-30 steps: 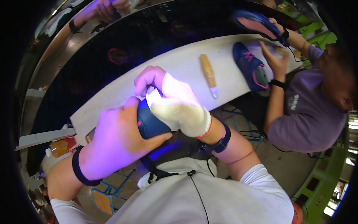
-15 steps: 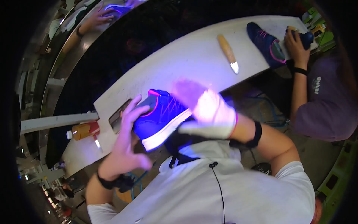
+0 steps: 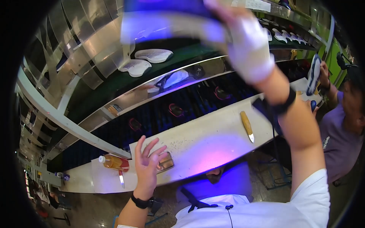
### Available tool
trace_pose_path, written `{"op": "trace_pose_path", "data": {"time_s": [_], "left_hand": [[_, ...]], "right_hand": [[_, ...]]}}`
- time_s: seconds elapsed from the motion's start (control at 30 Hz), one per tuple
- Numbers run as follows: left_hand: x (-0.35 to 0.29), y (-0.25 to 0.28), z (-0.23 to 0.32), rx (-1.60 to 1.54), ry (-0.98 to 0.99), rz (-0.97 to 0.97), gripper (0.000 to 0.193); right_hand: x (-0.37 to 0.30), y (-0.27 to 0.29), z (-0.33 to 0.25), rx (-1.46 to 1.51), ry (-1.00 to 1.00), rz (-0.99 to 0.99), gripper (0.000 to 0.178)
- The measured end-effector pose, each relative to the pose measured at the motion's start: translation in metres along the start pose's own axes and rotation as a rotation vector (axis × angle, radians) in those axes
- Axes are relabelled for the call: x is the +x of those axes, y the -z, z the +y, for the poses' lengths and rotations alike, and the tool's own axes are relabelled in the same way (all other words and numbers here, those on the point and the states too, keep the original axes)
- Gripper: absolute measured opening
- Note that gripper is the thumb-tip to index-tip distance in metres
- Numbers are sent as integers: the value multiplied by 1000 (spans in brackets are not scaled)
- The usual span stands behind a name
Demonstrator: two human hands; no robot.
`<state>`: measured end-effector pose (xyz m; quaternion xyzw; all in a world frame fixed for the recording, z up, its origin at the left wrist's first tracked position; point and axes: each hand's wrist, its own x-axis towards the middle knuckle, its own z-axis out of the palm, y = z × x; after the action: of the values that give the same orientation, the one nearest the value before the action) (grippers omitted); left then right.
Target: Checking and assembling shoe components on a factory production line.
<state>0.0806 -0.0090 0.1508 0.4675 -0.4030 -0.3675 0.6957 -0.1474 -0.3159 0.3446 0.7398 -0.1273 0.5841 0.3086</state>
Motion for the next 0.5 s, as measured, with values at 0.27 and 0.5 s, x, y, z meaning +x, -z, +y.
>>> {"op": "trace_pose_path", "data": {"time_s": [0.27, 0.5], "left_hand": [[58, 78, -68, 247, 56, 307, 67], [197, 186, -154, 442, 103, 605, 39]], "right_hand": [[143, -111, 43, -815, 158, -1144, 44], [7, -215, -101, 478, -63, -689, 29]]}}
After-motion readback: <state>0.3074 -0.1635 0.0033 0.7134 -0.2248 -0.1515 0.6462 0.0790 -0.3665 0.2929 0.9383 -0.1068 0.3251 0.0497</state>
